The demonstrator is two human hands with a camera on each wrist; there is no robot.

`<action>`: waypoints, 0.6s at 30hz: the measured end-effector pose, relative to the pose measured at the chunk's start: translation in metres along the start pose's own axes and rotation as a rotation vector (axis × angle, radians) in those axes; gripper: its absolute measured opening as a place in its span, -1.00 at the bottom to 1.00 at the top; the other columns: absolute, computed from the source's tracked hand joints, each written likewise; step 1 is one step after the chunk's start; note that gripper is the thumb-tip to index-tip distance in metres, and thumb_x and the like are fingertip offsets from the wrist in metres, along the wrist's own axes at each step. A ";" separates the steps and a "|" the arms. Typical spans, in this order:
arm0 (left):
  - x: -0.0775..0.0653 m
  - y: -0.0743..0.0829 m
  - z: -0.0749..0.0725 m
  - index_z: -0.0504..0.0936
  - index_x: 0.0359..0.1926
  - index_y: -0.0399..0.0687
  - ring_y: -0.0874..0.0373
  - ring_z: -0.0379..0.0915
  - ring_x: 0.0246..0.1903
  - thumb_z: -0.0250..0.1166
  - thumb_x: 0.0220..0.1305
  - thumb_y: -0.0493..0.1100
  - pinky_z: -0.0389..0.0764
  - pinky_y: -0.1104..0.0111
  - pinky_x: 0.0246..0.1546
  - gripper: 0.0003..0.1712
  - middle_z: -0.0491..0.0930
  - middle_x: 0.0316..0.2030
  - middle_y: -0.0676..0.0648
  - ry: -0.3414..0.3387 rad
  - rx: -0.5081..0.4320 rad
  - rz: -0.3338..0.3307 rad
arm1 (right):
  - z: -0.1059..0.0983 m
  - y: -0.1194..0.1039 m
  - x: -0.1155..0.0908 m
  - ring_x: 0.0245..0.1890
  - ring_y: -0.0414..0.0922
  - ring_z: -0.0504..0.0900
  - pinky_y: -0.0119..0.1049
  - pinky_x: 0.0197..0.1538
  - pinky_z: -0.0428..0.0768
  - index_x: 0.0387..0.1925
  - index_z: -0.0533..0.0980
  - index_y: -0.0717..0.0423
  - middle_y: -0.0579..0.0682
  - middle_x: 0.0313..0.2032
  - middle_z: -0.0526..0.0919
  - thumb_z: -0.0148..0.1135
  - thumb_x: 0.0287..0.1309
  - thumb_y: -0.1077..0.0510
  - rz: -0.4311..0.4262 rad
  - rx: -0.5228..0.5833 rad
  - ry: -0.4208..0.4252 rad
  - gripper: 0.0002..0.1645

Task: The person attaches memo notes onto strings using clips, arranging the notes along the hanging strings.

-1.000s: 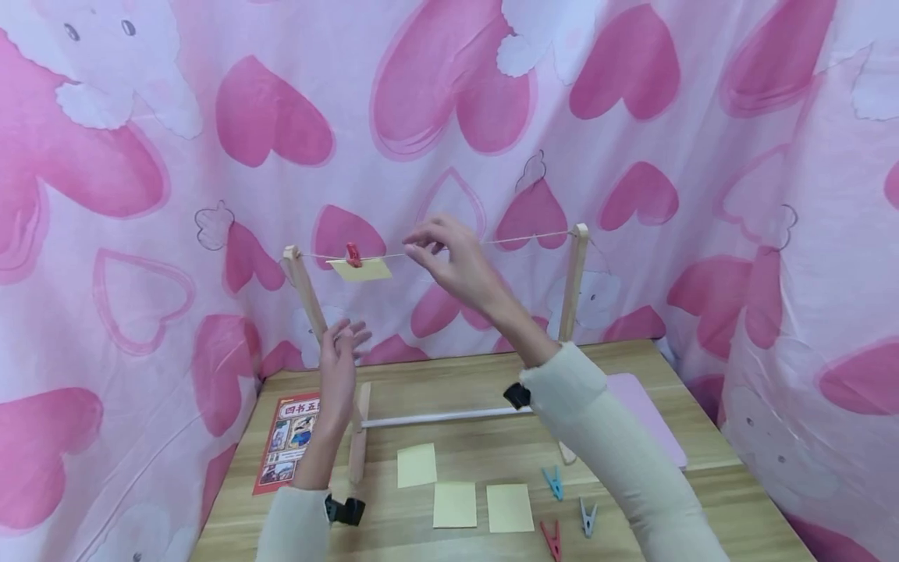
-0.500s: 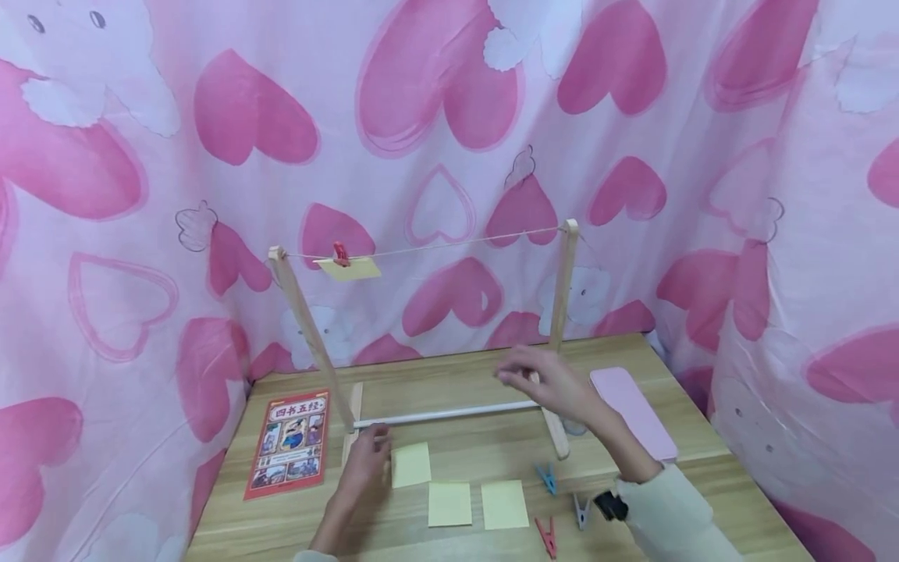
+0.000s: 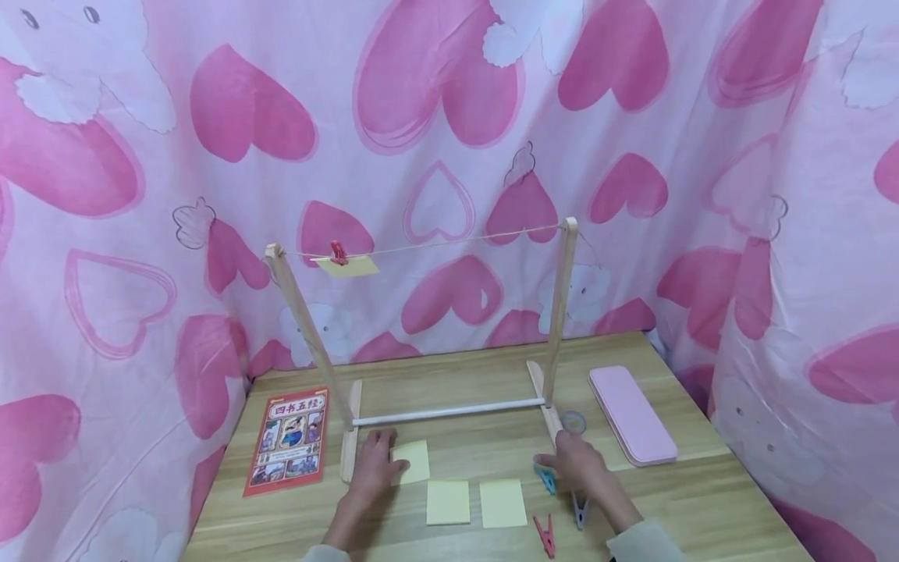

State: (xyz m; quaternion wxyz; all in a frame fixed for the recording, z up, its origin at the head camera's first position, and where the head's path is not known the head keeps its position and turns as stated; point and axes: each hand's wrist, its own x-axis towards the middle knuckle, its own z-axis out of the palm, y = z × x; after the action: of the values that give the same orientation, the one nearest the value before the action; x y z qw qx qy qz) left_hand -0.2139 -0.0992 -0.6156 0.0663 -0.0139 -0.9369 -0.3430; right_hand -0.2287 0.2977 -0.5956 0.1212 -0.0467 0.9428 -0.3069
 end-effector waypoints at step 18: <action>-0.003 -0.004 0.009 0.70 -0.08 -0.30 -0.20 0.57 -0.07 0.65 -0.04 -0.43 0.71 -0.05 -0.02 -0.54 0.62 -0.15 -0.24 0.010 0.021 0.054 | 0.041 -0.034 -0.023 -0.53 0.07 0.62 -0.01 -0.52 0.66 -0.12 0.54 0.37 0.11 -0.43 0.57 0.65 0.15 0.13 -0.018 -0.250 0.248 -0.50</action>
State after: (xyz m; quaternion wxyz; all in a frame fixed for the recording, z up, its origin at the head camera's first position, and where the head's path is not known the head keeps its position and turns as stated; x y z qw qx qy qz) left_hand -0.2127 -0.0965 -0.6258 0.0804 -0.0366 -0.9393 -0.3315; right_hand -0.1956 0.2507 -0.6032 -0.0056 -0.0318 0.9809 -0.1917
